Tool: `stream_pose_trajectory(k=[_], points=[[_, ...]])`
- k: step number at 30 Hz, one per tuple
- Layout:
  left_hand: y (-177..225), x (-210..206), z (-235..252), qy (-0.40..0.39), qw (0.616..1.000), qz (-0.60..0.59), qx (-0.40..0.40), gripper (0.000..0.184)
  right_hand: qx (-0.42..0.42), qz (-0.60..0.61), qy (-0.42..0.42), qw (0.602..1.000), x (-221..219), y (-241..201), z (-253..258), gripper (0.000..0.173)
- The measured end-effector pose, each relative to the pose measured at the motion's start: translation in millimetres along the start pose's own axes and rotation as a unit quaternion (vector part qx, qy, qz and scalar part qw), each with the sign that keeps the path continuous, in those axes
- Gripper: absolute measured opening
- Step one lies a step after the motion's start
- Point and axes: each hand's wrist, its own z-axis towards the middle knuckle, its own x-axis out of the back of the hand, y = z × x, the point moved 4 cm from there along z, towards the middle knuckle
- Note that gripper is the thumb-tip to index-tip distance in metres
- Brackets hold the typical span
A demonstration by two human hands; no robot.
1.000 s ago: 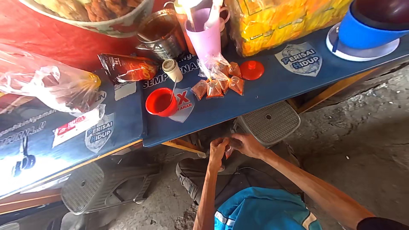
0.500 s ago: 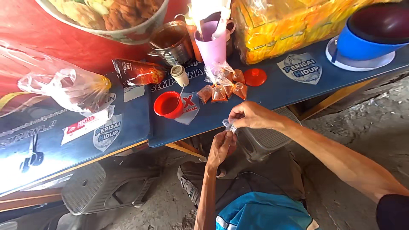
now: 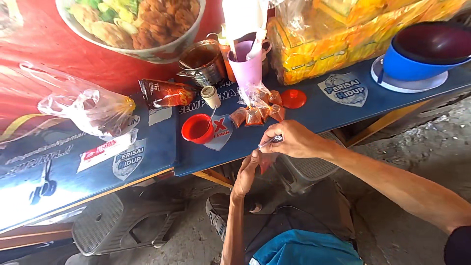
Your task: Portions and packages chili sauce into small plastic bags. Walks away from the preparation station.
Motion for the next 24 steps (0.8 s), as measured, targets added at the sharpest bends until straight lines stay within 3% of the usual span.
stream_pose_trajectory(k=[6,11,24], points=[[12.6,-19.0,21.9,-0.072,0.993,-0.069,-0.059,0.039,0.024,-0.015,0.031,0.999,14.8,-8.6,14.9,0.013],[30.1,-31.5,31.4,-0.058,0.986,-0.131,-0.09,0.037,0.055,-0.012,0.087,0.995,39.6,-27.6,20.0,0.013],[39.4,-36.2,30.8,-0.068,0.986,-0.104,-0.11,0.038,0.045,0.02,0.132,0.99,72.3,-50.8,27.7,0.007]])
